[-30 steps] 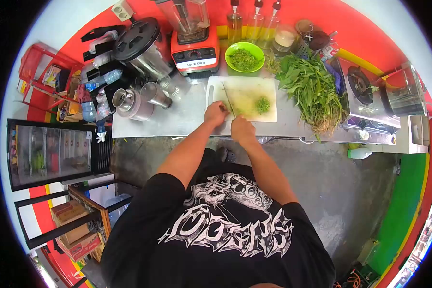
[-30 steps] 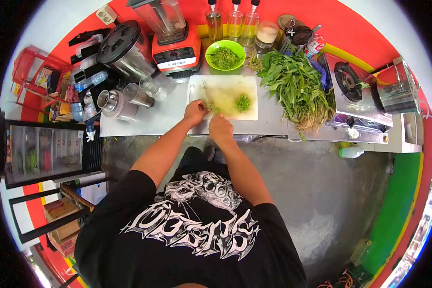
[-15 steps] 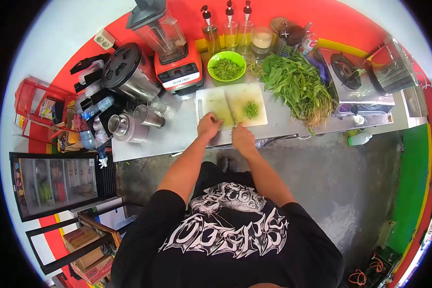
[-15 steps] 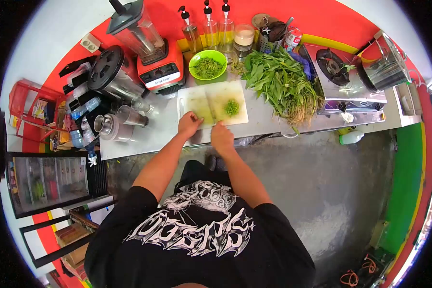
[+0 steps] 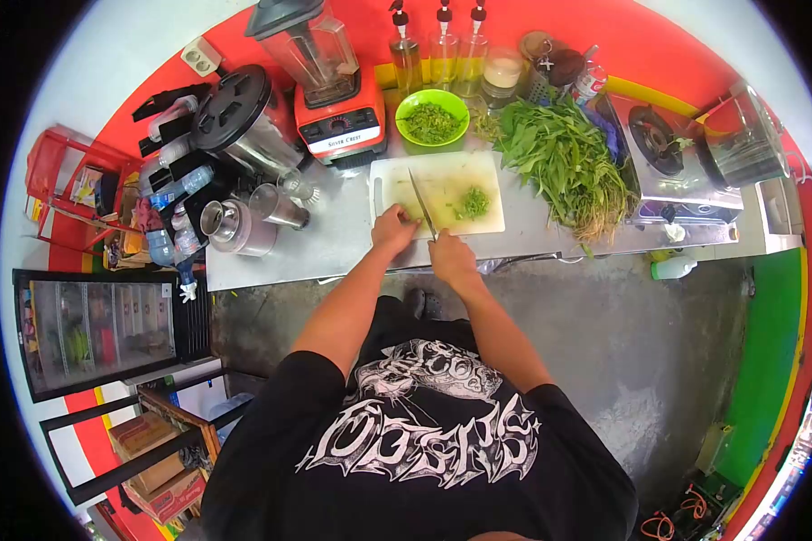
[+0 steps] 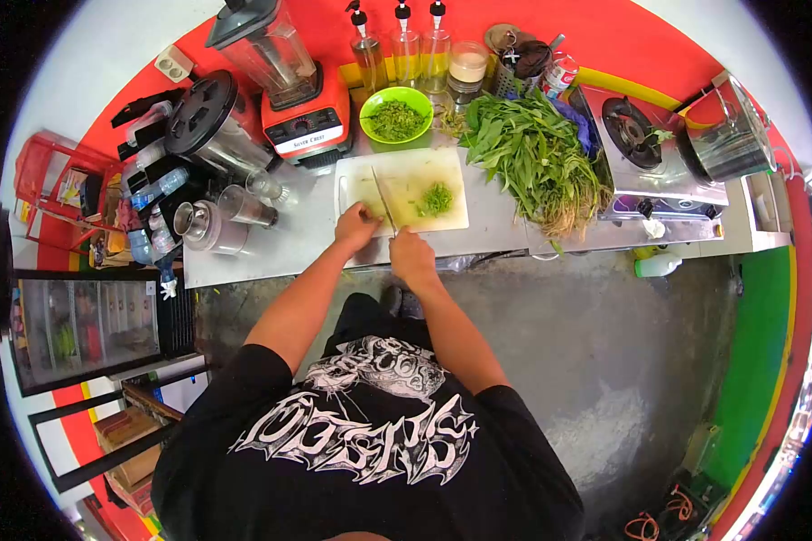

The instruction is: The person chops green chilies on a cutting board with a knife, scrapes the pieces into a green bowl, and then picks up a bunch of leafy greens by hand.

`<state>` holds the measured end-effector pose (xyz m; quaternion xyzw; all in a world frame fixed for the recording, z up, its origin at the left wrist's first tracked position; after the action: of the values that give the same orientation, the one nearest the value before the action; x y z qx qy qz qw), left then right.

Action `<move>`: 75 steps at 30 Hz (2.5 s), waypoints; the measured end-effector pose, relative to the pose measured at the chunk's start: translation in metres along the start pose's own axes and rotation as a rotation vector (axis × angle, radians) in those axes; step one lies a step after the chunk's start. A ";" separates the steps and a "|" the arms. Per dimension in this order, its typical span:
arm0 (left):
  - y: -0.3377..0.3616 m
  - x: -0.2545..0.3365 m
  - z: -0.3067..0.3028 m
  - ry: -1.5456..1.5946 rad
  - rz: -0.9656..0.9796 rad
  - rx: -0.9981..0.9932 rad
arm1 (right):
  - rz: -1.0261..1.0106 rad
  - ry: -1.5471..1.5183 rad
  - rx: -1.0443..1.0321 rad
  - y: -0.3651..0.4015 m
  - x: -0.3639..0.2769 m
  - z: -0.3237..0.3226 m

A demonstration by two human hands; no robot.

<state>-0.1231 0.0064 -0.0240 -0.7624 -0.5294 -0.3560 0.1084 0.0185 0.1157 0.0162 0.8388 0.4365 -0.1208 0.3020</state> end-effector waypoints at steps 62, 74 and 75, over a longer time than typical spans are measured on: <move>0.055 -0.072 -0.076 -0.169 -0.091 0.175 | -0.045 0.028 -0.020 -0.007 0.009 0.016; 0.036 -0.071 -0.067 -0.148 -0.311 0.104 | -0.106 -0.080 0.153 0.000 0.061 -0.033; 0.033 -0.071 -0.067 -0.146 -0.386 0.103 | -0.128 -0.085 0.124 0.000 0.061 -0.031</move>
<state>-0.1360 -0.0954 -0.0155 -0.6642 -0.6894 -0.2865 0.0383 0.0524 0.1748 0.0124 0.8205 0.4677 -0.2021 0.2592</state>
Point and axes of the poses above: each hand's wrist, its own y-axis away from the middle knuckle, its own z-axis out of the palm, x = y × z, the point moved 9 cm from there along -y, towards the middle knuckle, and after that the axes turned 2 degrees about y, right-handed, at the moved point
